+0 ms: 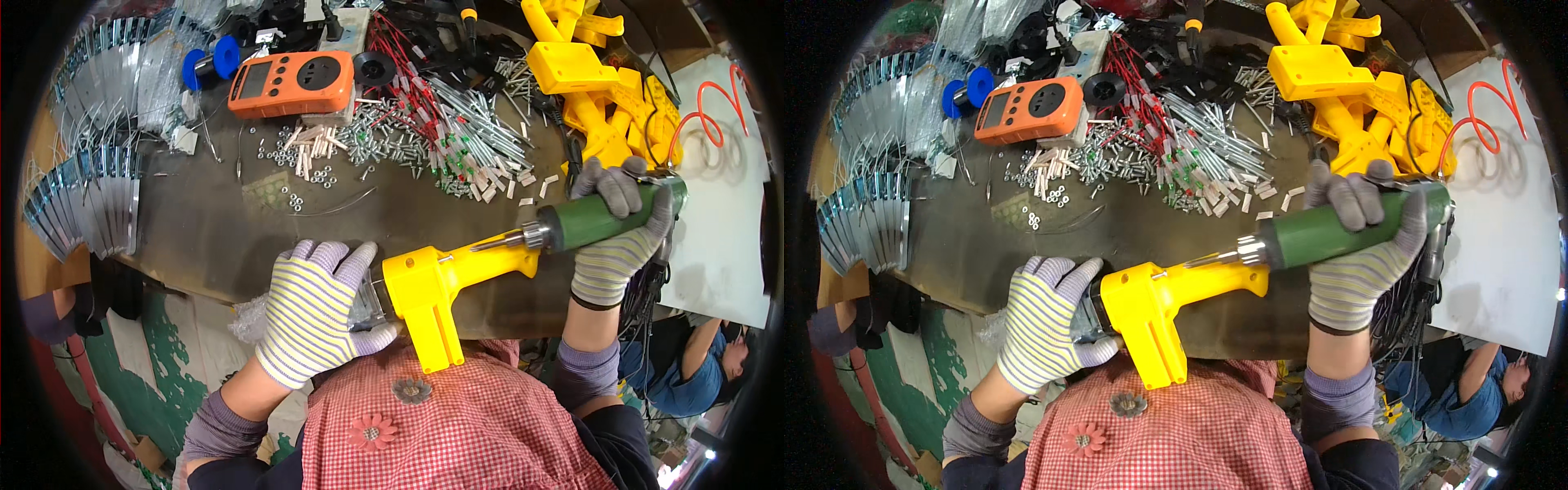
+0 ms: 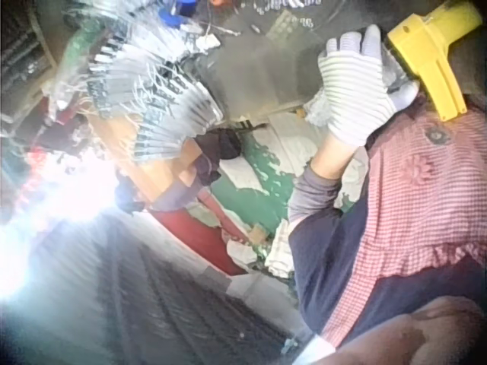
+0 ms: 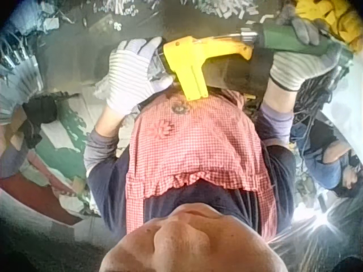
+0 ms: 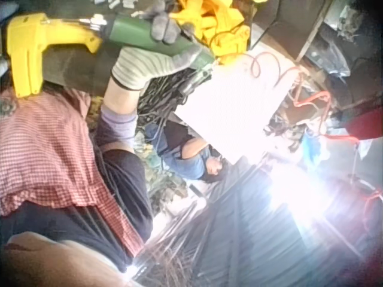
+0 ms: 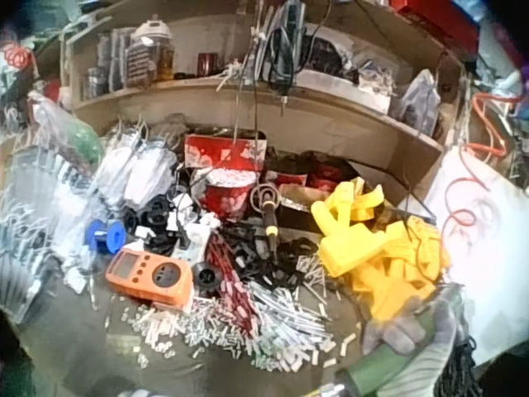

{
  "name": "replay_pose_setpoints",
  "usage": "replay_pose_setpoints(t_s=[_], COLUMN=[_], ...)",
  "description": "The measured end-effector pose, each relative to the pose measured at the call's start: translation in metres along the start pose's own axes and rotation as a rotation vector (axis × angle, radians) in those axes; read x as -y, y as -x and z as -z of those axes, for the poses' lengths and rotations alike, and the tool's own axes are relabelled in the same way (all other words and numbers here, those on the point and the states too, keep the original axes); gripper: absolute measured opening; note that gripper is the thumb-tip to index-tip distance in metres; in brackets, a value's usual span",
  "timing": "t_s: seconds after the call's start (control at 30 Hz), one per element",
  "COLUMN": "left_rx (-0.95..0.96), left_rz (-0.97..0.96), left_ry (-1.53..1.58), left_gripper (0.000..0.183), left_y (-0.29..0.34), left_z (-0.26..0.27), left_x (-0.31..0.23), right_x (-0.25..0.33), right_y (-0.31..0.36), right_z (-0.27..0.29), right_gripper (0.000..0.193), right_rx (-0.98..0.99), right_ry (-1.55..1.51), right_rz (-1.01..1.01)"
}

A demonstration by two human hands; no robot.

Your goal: Assembling the internal wiring and casing for a handheld electronic tool, such as a hot glue gun.

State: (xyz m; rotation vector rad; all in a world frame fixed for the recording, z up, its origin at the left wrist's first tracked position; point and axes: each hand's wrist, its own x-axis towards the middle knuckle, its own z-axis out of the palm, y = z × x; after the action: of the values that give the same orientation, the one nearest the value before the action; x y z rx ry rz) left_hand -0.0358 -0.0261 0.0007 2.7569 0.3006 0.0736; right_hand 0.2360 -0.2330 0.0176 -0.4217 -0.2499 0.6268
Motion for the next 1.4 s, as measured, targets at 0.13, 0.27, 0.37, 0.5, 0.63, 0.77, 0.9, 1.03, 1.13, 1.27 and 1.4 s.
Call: replay_pose_setpoints(t_s=[0.13, 0.27, 0.37, 0.5, 0.63, 0.77, 0.9, 1.03, 1.13, 1.27, 1.4], left_rx=[0.016, -0.002, 0.005, 0.010, 0.015, 0.031, 0.040, -0.009, -0.049, 0.087, 0.091], left_rz=[-0.004, -0.023, -0.010, -0.010, -0.022, -0.003, -0.006, -0.072, -0.114, -0.080, -0.077], left_ry=[0.031, 0.007, 0.022, 0.020, 0.043, 0.096, 0.109, 0.123, 0.125, 0.136, 0.134], left_gripper=[0.089, 0.090, 0.090, 0.089, 0.088, 0.087, 0.087, 0.086, 0.083, 0.086, 0.086], left_y=[-0.005, -0.003, -0.002, -0.004, -0.006, -0.005, -0.006, -0.008, -0.008, -0.010, -0.010], left_z=[0.000, -0.001, 0.000, 0.002, 0.004, 0.002, 0.003, -0.003, -0.006, 0.002, 0.003], left_x=[0.001, 0.001, 0.001, 0.001, 0.003, 0.003, 0.004, 0.006, 0.008, 0.004, 0.004], right_x=[-0.007, -0.012, -0.013, -0.012, -0.011, -0.011, -0.018, -0.034, -0.035, -0.037, -0.038], right_y=[-0.001, -0.004, -0.005, -0.005, -0.005, -0.005, -0.005, -0.002, 0.001, 0.001, -0.001], right_z=[-0.001, -0.003, -0.004, -0.004, -0.006, -0.006, -0.008, -0.007, -0.008, -0.007, -0.005], right_gripper=[0.035, 0.034, 0.033, 0.032, 0.031, 0.030, 0.030, 0.028, 0.028, 0.028, 0.026], right_rx=[0.000, 0.013, 0.005, 0.041, 0.022, 0.019, -0.017, 0.025, 0.035, 0.045, 0.080], right_ry=[-0.014, -0.030, -0.031, -0.046, -0.031, -0.029, -0.057, -0.093, -0.059, -0.046, -0.062], right_rz=[-0.026, -0.062, -0.064, -0.098, -0.101, -0.116, -0.108, -0.109, -0.090, -0.069, -0.082])
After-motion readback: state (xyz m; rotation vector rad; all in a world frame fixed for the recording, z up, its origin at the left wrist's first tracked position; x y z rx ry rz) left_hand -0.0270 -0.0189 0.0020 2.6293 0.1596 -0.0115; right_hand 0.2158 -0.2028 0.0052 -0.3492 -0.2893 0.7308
